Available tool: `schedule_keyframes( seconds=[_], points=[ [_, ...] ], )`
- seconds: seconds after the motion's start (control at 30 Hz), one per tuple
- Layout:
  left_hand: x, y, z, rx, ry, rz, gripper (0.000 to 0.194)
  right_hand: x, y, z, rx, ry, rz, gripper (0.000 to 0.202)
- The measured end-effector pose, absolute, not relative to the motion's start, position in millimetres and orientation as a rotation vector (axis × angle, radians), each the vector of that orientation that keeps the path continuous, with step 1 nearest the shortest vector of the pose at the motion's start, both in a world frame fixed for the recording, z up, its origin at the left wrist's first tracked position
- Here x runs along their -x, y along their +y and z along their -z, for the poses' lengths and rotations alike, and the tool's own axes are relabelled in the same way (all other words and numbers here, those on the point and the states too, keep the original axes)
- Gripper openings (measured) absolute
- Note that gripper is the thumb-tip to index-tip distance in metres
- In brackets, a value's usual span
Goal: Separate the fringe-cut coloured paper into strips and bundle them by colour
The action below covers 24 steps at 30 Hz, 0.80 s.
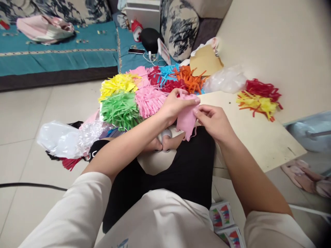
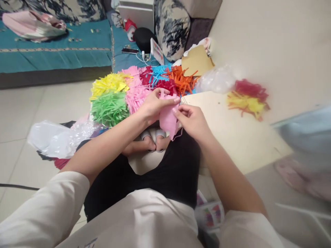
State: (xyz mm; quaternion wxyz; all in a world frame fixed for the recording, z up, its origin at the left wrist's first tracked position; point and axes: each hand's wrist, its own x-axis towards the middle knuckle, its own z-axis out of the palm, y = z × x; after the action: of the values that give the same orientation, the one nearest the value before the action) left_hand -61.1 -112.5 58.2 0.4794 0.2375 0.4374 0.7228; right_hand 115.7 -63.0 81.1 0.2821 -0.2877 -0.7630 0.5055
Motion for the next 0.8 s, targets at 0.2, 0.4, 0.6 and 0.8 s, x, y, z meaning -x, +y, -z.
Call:
schedule_keyframes(
  seconds=[0.2,0.4,0.6,0.8],
  points=[
    [28.2,-79.0,-58.4,-0.750,0.928,-1.565,0.075,-159.5,-45.4,-74.3,0.902,-1.721,-1.182,0.066],
    [9.1,-74.1,-33.0,-1.012,0.851,-1.138,0.087,-209.9,-39.6,-61.1,0.939,-1.439,-1.234,0.058],
    [-6.3,-41.8,-38.8,-1.337,0.844,-1.024,0.076,-254.3,-23.4,-48.3,1.030,-1.325,-1.253,0.067],
    [-8.9,-19.9,-39.8,-1.533,0.876,-0.957,0.074,-290.1,-21.8,-37.1,1.062,-1.188,-0.936,0.067]
  ],
)
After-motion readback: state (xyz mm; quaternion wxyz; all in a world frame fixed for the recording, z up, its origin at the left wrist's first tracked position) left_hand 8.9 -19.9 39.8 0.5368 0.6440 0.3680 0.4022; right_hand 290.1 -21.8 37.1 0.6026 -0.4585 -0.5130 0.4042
